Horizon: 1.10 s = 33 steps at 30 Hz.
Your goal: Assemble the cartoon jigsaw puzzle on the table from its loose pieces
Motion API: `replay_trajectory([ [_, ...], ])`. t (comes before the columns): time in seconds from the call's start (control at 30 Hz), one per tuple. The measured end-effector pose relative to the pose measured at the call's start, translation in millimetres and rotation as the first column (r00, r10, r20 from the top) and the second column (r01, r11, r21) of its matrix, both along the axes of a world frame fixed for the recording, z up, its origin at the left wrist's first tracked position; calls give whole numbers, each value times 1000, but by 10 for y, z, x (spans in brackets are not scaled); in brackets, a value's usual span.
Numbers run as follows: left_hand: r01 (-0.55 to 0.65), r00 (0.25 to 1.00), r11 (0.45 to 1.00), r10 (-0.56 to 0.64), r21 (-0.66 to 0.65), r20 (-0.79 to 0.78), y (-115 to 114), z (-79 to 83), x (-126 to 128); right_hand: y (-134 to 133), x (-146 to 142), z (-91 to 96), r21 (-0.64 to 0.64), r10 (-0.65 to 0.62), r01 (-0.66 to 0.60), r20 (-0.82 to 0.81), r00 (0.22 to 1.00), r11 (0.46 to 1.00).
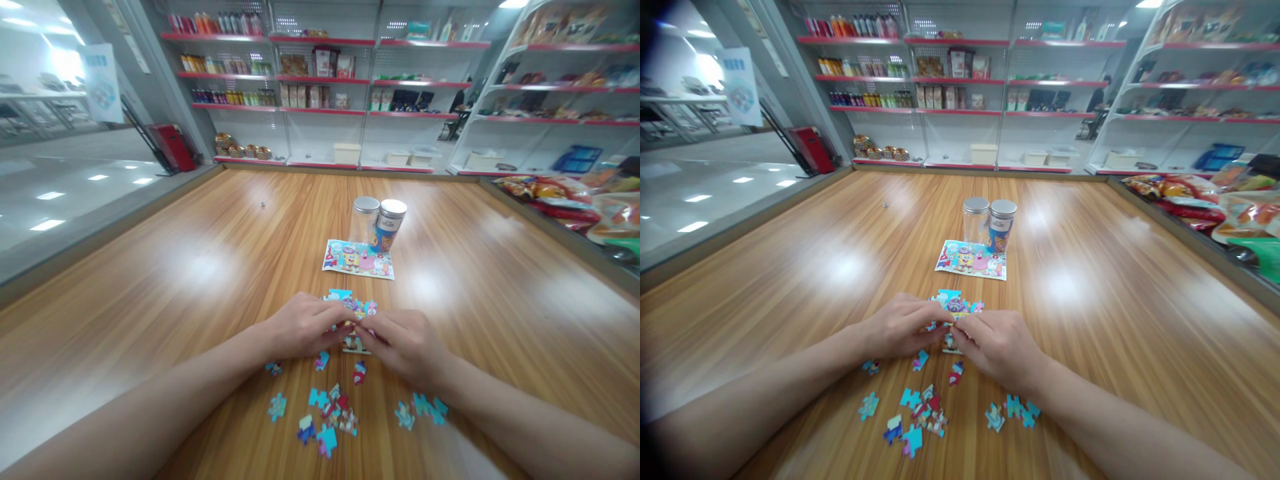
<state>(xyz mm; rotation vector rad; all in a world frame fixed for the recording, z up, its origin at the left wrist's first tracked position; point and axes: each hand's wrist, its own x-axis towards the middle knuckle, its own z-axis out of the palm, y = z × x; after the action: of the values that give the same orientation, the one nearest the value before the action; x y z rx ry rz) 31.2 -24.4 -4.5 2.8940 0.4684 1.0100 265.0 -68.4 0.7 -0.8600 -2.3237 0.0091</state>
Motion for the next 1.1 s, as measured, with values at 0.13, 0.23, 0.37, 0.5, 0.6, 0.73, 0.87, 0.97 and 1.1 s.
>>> replay_trajectory([
  [0.13, 41, 999, 995, -40, 88, -8, 28, -60, -33, 6, -4, -13, 8, 37, -37, -3, 999, 999],
  [0.23, 53, 998, 991, -49, 119, -32, 56, -69, -65, 16, -8, -13, -15, 36, -36, -38, 999, 999],
  [0.37, 76, 997, 985, -70, 153, -45, 76, -36, -111, 12, -18, -2, -94, -1, -13, -153, 988, 995],
  [0.5, 63, 996, 979, -74, 194, 50, 73, -3, -136, -1, -30, -4, -91, 41, -64, -233, 972, 994],
  [0.6, 49, 991, 980, -73, 195, 115, 70, -5, -124, 1, -38, -9, -37, 75, -88, -275, 959, 995],
  [0.73, 57, 982, 991, -78, 120, 173, 70, -34, -91, 9, -47, 0, -14, 98, -109, -319, 943, 994],
  [0.87, 31, 980, 999, -36, 26, 197, 72, -70, -86, 18, -47, -7, -34, 120, -139, -337, 934, 990],
  [0.97, 23, 982, 1000, -25, 12, 187, 79, -90, -91, 31, -40, -24, -64, 114, -143, -331, 937, 988],
  [1.1, 87, 983, 996, -85, -8, 166, 88, -104, -75, 49, -29, -23, -88, 105, -142, -332, 937, 986],
])
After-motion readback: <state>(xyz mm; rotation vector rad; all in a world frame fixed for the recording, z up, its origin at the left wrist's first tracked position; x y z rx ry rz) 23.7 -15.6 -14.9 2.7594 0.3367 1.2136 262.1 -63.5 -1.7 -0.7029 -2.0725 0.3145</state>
